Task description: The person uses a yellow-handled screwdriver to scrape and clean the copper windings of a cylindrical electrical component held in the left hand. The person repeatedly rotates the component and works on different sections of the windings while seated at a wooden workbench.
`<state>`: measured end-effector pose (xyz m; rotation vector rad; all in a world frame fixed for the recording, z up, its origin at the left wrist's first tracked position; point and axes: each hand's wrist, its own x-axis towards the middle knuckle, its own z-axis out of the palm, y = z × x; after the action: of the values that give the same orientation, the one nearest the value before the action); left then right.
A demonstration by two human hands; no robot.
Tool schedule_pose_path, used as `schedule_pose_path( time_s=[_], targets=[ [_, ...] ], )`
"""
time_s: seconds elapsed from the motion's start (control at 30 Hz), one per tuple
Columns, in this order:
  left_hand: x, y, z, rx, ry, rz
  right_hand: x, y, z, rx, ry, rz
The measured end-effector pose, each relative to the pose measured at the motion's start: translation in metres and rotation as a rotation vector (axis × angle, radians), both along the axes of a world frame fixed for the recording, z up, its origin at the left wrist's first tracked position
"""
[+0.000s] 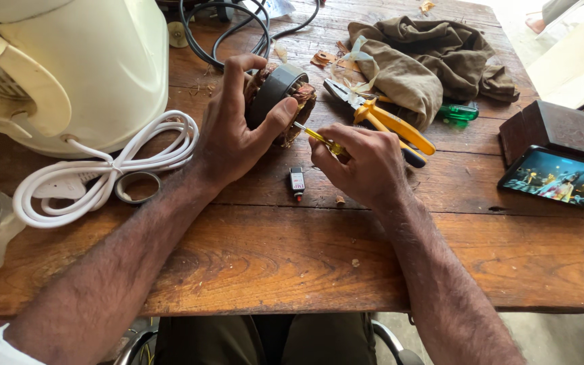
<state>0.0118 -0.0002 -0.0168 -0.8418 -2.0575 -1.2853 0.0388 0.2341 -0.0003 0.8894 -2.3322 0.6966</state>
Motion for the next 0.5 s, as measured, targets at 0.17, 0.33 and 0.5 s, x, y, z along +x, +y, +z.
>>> schedule_pose_path(
  time_s=[0.17,0.33,0.5],
  targets=[
    [-0.005,-0.001,-0.005,-0.014,0.084,0.036,0.003,-0.001,0.005,-0.004,0.030,0.021],
    [-0.011,-0.002,-0.005,-0.011,0.149,0.176,0.016,0.011,0.013,0.048,0.151,-0.015],
    [-0.002,-0.007,0.000,-0.002,0.112,0.216,0.037,0.073,0.015,-0.142,0.303,-0.074]
  ],
)
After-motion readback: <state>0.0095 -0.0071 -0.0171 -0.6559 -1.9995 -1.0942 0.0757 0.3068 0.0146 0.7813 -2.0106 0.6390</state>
